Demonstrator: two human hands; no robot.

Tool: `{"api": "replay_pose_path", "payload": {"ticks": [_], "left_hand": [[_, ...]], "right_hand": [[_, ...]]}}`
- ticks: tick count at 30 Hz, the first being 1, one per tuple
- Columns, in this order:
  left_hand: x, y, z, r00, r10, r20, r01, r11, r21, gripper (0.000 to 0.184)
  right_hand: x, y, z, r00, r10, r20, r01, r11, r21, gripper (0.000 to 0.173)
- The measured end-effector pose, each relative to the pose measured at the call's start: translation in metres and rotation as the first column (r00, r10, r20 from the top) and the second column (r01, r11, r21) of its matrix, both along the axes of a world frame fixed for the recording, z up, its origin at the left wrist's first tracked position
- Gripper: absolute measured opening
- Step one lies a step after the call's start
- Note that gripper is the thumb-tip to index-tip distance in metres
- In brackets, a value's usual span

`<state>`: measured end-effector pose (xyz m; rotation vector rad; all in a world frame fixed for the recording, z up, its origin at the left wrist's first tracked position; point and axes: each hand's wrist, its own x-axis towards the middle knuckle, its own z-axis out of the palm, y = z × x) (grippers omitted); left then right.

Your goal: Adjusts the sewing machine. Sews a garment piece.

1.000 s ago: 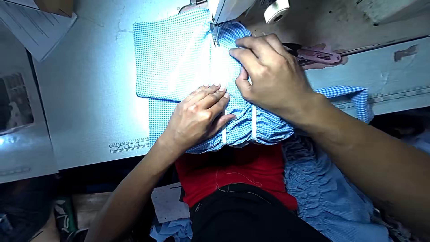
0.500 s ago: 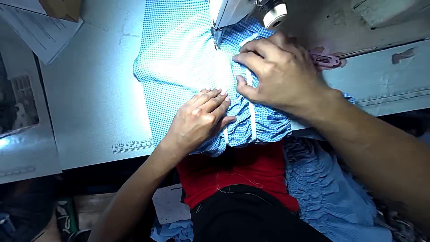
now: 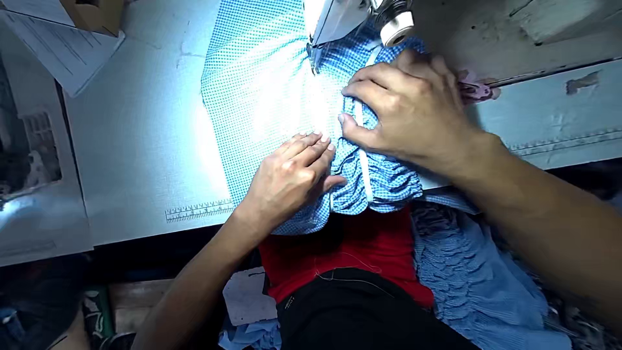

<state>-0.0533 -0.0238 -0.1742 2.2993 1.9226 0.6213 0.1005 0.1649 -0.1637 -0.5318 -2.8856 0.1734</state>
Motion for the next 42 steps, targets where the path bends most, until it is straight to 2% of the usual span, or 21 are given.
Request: {"api": "replay_pose_path", "payload": {"ticks": [5, 6, 8, 14, 17, 21, 24, 29, 33, 37, 38, 40, 42], "left_hand": [[0.0004, 0.0009, -0.0019, 1.000, 0.000, -0.022, 0.000, 1.000, -0.010, 0.045], [0.0003, 0.0015, -0.0013, 1.000, 0.003, -0.023, -0.003, 1.000, -0.011, 0.045], [0.0006, 0.0016, 0.0012, 0.999, 0.008, -0.031, -0.008, 1.000, -0.019, 0.044], [0.0018, -0.0003, 0.0009, 0.999, 0.001, -0.049, -0.001, 1.000, -0.012, 0.047], [0.0023, -0.0012, 0.0001, 0.999, 0.003, -0.048, -0.003, 1.000, -0.012, 0.047], [0.0043, -0.0011, -0.0003, 0.998, 0.007, -0.058, -0.007, 1.000, 0.001, 0.044], [0.0037, -0.0002, 0.0001, 0.999, 0.006, -0.052, -0.005, 1.000, 0.007, 0.044], [0.0038, -0.0020, 0.0001, 0.999, -0.005, -0.036, 0.005, 1.000, -0.005, 0.045], [0.0039, -0.0042, -0.0013, 1.000, -0.012, -0.015, 0.012, 1.000, 0.009, 0.044], [0.0041, -0.0029, -0.0009, 1.000, -0.013, -0.016, 0.013, 1.000, 0.003, 0.043], [0.0041, -0.0032, -0.0003, 1.000, -0.015, -0.018, 0.015, 1.000, -0.001, 0.043], [0.0039, -0.0033, 0.0003, 1.000, -0.020, -0.016, 0.020, 1.000, -0.003, 0.042], [0.0040, -0.0039, 0.0001, 1.000, -0.022, -0.014, 0.022, 1.000, 0.000, 0.043]], "right_hand": [[0.0034, 0.0011, -0.0021, 0.997, 0.034, -0.065, -0.035, 0.999, -0.009, 0.029], [0.0042, 0.0018, -0.0020, 0.998, 0.023, -0.055, -0.023, 1.000, 0.003, 0.031], [0.0045, 0.0017, 0.0003, 1.000, -0.018, -0.001, 0.018, 1.000, 0.010, 0.048], [0.0042, 0.0005, -0.0011, 0.998, 0.047, -0.037, -0.048, 0.999, -0.013, 0.030], [0.0039, -0.0010, 0.0009, 1.000, -0.021, 0.011, 0.021, 1.000, -0.013, 0.045], [0.0057, -0.0001, -0.0021, 0.996, 0.062, -0.066, -0.064, 0.997, -0.030, 0.031], [0.0061, -0.0008, -0.0016, 1.000, 0.006, -0.028, -0.007, 1.000, -0.011, 0.042], [0.0039, 0.0028, 0.0003, 0.999, 0.036, -0.028, -0.037, 0.999, -0.027, 0.033], [0.0018, 0.0004, 0.0013, 0.999, -0.035, 0.011, 0.036, 0.999, -0.040, 0.045], [0.0006, 0.0003, -0.0003, 0.998, 0.045, -0.033, -0.045, 0.999, -0.022, 0.033], [0.0004, 0.0008, -0.0004, 0.999, 0.024, -0.026, -0.024, 1.000, -0.012, 0.033], [-0.0016, 0.0019, -0.0002, 0.999, -0.035, 0.007, 0.035, 0.999, 0.001, 0.048], [-0.0031, 0.0003, -0.0002, 1.000, -0.023, 0.003, 0.023, 1.000, 0.005, 0.043]]}}
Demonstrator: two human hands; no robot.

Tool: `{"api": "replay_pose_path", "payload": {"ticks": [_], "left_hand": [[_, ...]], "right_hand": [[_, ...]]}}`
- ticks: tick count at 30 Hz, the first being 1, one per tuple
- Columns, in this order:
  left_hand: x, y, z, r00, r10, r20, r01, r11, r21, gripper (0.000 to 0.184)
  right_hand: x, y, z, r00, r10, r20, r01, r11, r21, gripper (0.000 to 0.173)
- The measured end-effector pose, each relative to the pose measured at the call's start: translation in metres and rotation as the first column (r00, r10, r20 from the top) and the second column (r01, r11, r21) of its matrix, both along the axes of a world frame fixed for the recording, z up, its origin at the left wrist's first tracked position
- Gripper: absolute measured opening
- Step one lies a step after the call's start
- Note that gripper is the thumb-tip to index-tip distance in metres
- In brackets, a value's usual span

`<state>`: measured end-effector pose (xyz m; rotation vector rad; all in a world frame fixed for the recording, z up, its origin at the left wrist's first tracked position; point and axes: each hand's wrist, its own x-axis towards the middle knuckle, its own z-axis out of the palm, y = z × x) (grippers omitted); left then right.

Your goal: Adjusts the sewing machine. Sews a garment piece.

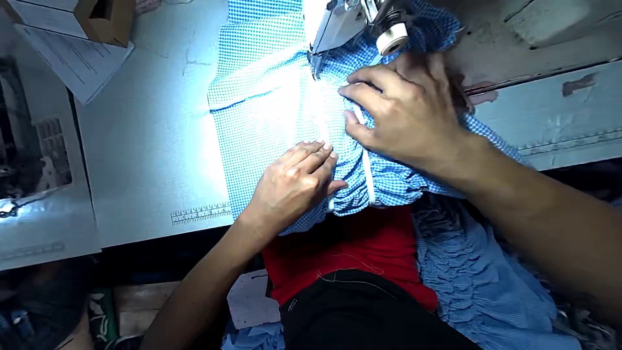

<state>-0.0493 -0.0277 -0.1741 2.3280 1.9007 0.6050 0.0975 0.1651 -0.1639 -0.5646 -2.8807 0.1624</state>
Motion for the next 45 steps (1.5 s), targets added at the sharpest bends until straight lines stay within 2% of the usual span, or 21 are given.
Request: {"api": "replay_pose_path", "payload": {"ticks": [3, 7, 11, 14, 18, 22, 26, 29, 33, 36, 40, 43, 45], "left_hand": [[0.0005, 0.0000, -0.0003, 1.000, 0.004, 0.006, -0.004, 1.000, 0.008, 0.042], [0.0011, -0.0006, -0.0002, 1.000, -0.001, 0.026, 0.000, 1.000, 0.023, 0.039], [0.0014, -0.0006, -0.0002, 1.000, -0.002, 0.018, 0.002, 1.000, 0.015, 0.040], [0.0010, -0.0005, -0.0004, 1.000, -0.002, 0.007, 0.002, 1.000, 0.023, 0.041], [0.0014, -0.0005, -0.0002, 1.000, -0.010, -0.005, 0.010, 1.000, 0.012, 0.042], [0.0016, -0.0001, -0.0001, 1.000, -0.011, -0.001, 0.011, 1.000, 0.022, 0.041], [0.0012, 0.0003, 0.0014, 1.000, -0.011, -0.006, 0.011, 1.000, 0.009, 0.041], [0.0019, -0.0001, 0.0026, 1.000, -0.007, -0.007, 0.007, 1.000, 0.008, 0.042], [0.0024, 0.0001, 0.0013, 1.000, -0.009, 0.007, 0.009, 1.000, 0.015, 0.042], [0.0021, 0.0006, 0.0008, 1.000, -0.011, 0.014, 0.011, 1.000, 0.022, 0.042], [0.0025, -0.0003, 0.0017, 1.000, -0.015, 0.008, 0.015, 1.000, 0.015, 0.041], [0.0026, 0.0004, 0.0018, 1.000, -0.009, 0.003, 0.009, 1.000, 0.021, 0.039], [0.0025, 0.0008, 0.0009, 1.000, -0.005, 0.003, 0.005, 1.000, 0.027, 0.040]], "right_hand": [[0.0000, -0.0002, -0.0017, 0.997, 0.051, -0.064, -0.051, 0.999, 0.004, 0.031], [-0.0006, -0.0021, -0.0005, 1.000, 0.001, -0.010, -0.001, 1.000, 0.008, 0.044], [-0.0007, -0.0023, -0.0002, 0.997, 0.056, -0.056, -0.056, 0.998, 0.005, 0.029], [-0.0012, -0.0013, 0.0003, 1.000, -0.007, -0.009, 0.008, 1.000, 0.010, 0.045], [0.0001, -0.0005, 0.0011, 0.998, 0.058, -0.036, -0.058, 0.998, 0.009, 0.028], [0.0002, -0.0028, 0.0008, 0.999, 0.028, -0.016, -0.028, 1.000, 0.006, 0.041], [0.0017, -0.0022, -0.0021, 0.997, 0.048, -0.059, -0.047, 0.999, 0.008, 0.031], [0.0005, -0.0009, -0.0002, 1.000, -0.012, -0.019, 0.012, 1.000, 0.008, 0.044], [0.0005, -0.0012, -0.0020, 0.998, 0.063, -0.030, -0.062, 0.998, 0.023, 0.029], [-0.0004, -0.0005, -0.0029, 1.000, 0.005, -0.013, -0.005, 0.999, 0.037, 0.042], [0.0001, 0.0005, -0.0019, 0.995, 0.077, -0.062, -0.076, 0.997, 0.016, 0.028], [0.0004, 0.0008, -0.0019, 0.999, 0.027, -0.031, -0.026, 0.999, 0.019, 0.041], [0.0001, -0.0001, -0.0032, 0.998, 0.041, -0.045, -0.041, 0.999, 0.018, 0.037]]}}
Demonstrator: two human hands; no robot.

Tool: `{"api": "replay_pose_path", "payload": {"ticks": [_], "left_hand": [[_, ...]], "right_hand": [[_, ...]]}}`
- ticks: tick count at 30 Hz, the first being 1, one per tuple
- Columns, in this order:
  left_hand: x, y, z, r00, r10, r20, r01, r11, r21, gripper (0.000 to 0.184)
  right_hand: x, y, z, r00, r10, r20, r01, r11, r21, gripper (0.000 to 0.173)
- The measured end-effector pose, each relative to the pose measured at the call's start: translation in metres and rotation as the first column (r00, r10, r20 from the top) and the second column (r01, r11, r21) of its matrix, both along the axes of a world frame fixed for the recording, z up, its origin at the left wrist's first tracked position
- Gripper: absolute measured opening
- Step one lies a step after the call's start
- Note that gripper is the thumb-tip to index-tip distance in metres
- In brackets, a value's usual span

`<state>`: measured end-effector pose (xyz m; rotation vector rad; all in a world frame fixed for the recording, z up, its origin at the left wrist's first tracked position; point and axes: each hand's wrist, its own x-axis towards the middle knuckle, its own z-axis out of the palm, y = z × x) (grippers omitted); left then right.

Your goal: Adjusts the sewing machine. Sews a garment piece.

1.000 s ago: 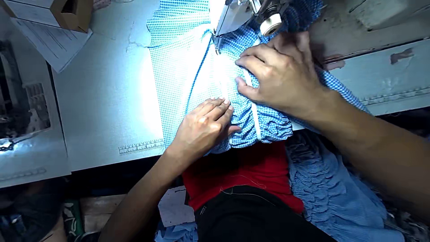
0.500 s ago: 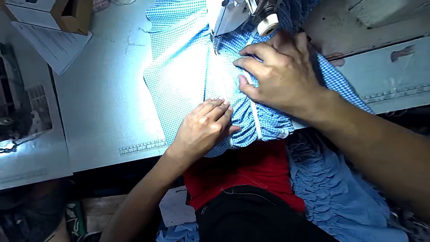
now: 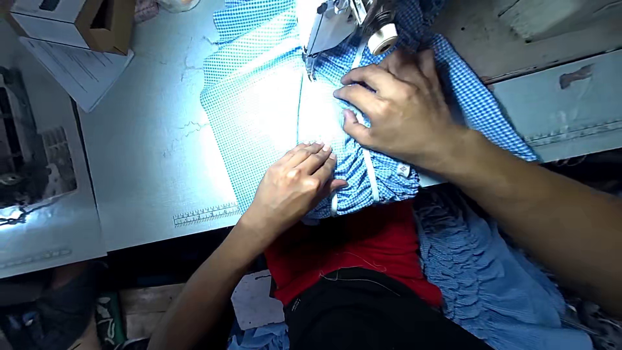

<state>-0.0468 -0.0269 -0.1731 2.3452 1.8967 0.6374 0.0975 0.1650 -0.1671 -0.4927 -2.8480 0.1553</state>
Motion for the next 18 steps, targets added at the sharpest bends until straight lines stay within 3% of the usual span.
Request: {"api": "replay_pose_path", "payload": {"ticks": [3, 6, 10, 13, 16, 18], "left_hand": [[-0.0003, 0.0007, -0.0003, 1.000, -0.003, -0.001, 0.003, 1.000, 0.003, 0.039], [-0.0001, 0.0001, -0.0006, 1.000, -0.011, -0.002, 0.011, 1.000, 0.004, 0.039], [0.0005, -0.0002, -0.0006, 1.000, -0.003, 0.001, 0.003, 1.000, -0.008, 0.040], [0.0010, -0.0009, -0.0002, 1.000, 0.003, 0.010, -0.002, 1.000, -0.015, 0.041], [0.0012, -0.0004, 0.0004, 1.000, -0.006, 0.004, 0.006, 1.000, -0.018, 0.041], [0.0016, -0.0002, 0.0010, 1.000, -0.006, 0.001, 0.006, 1.000, -0.011, 0.041]], "right_hand": [[-0.0002, 0.0006, -0.0020, 0.999, 0.032, -0.030, -0.032, 0.999, 0.001, 0.029], [-0.0012, 0.0012, 0.0008, 1.000, -0.006, 0.009, 0.006, 1.000, -0.022, 0.042], [-0.0026, 0.0000, -0.0003, 1.000, 0.022, -0.014, -0.022, 1.000, -0.020, 0.030], [-0.0034, 0.0005, 0.0020, 0.999, -0.030, 0.032, 0.031, 0.999, -0.034, 0.041], [-0.0035, -0.0002, 0.0035, 1.000, 0.019, -0.007, -0.019, 1.000, -0.016, 0.029], [-0.0030, 0.0006, 0.0018, 1.000, 0.004, -0.010, -0.005, 1.000, -0.012, 0.031]]}}
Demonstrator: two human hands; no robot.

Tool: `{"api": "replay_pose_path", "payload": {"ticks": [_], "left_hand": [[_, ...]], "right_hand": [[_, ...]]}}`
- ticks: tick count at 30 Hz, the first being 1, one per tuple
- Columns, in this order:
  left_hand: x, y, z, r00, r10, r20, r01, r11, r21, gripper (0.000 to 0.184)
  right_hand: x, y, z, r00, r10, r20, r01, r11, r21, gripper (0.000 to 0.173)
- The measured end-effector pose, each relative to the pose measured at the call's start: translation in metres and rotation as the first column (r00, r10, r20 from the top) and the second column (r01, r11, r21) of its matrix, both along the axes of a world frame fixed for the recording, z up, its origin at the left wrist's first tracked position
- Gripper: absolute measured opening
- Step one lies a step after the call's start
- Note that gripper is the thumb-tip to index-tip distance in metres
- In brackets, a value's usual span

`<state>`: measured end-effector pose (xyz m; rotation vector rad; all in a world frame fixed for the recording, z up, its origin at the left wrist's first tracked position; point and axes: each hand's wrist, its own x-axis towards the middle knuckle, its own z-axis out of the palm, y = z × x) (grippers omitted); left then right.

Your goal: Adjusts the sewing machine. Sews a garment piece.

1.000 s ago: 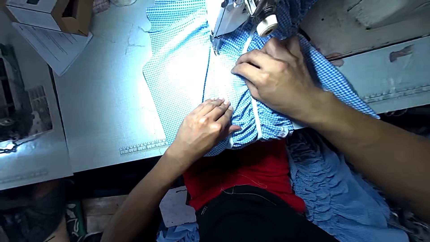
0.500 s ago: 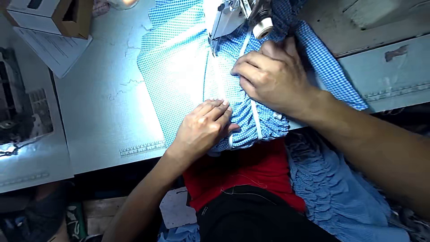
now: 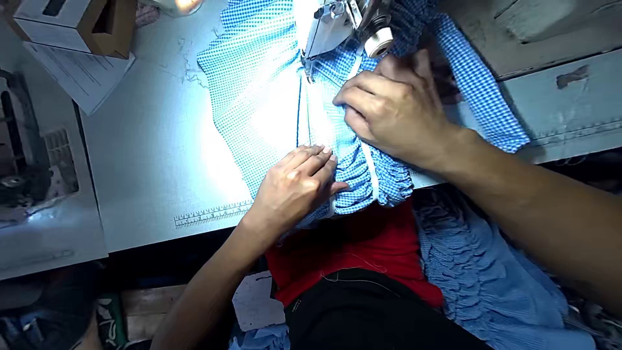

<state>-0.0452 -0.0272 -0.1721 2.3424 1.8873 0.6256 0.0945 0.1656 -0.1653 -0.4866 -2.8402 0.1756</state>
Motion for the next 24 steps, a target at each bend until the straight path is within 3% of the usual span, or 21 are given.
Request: {"api": "replay_pose_path", "payload": {"ticks": [2, 6, 10, 15, 18, 19, 21, 23, 24], "left_hand": [[0.000, 0.000, -0.001, 1.000, 0.003, 0.005, -0.003, 1.000, 0.012, 0.041], [0.001, -0.001, -0.002, 1.000, 0.006, 0.013, -0.007, 1.000, 0.015, 0.040], [0.001, -0.001, -0.002, 1.000, 0.013, 0.011, -0.013, 1.000, 0.012, 0.041], [-0.003, 0.003, -0.002, 1.000, -0.002, 0.007, 0.002, 1.000, 0.009, 0.040], [-0.022, 0.012, 0.003, 0.988, -0.009, 0.156, 0.017, 0.999, -0.050, 0.033], [-0.036, 0.021, 0.008, 0.965, 0.040, 0.260, -0.032, 0.999, -0.032, 0.028], [-0.075, 0.058, 0.022, 0.885, 0.258, 0.388, -0.303, 0.951, 0.061, 0.031], [-0.116, 0.109, 0.030, 0.798, 0.503, 0.332, -0.555, 0.828, 0.080, 0.031], [-0.135, 0.133, 0.030, 0.791, 0.539, 0.290, -0.565, 0.825, 0.006, 0.042]], "right_hand": [[-0.001, 0.000, 0.001, 0.999, -0.039, 0.032, 0.040, 0.999, -0.002, 0.045], [-0.001, -0.001, -0.001, 1.000, 0.008, -0.012, -0.008, 1.000, 0.002, 0.028], [-0.003, 0.000, -0.001, 0.999, -0.031, 0.038, 0.031, 0.999, 0.008, 0.043], [-0.010, 0.004, -0.004, 0.995, -0.093, 0.023, 0.091, 0.994, 0.055, 0.035], [-0.015, 0.008, -0.006, 0.988, -0.153, 0.019, 0.152, 0.987, 0.054, 0.037], [-0.015, 0.009, -0.008, 0.987, -0.158, 0.004, 0.158, 0.986, 0.053, 0.037], [-0.015, 0.008, -0.012, 0.985, -0.169, -0.026, 0.170, 0.983, 0.068, 0.037], [-0.015, 0.003, -0.012, 0.987, -0.161, -0.028, 0.163, 0.979, 0.126, 0.035], [-0.014, 0.002, -0.010, 0.989, -0.146, -0.014, 0.146, 0.977, 0.157, 0.033]]}}
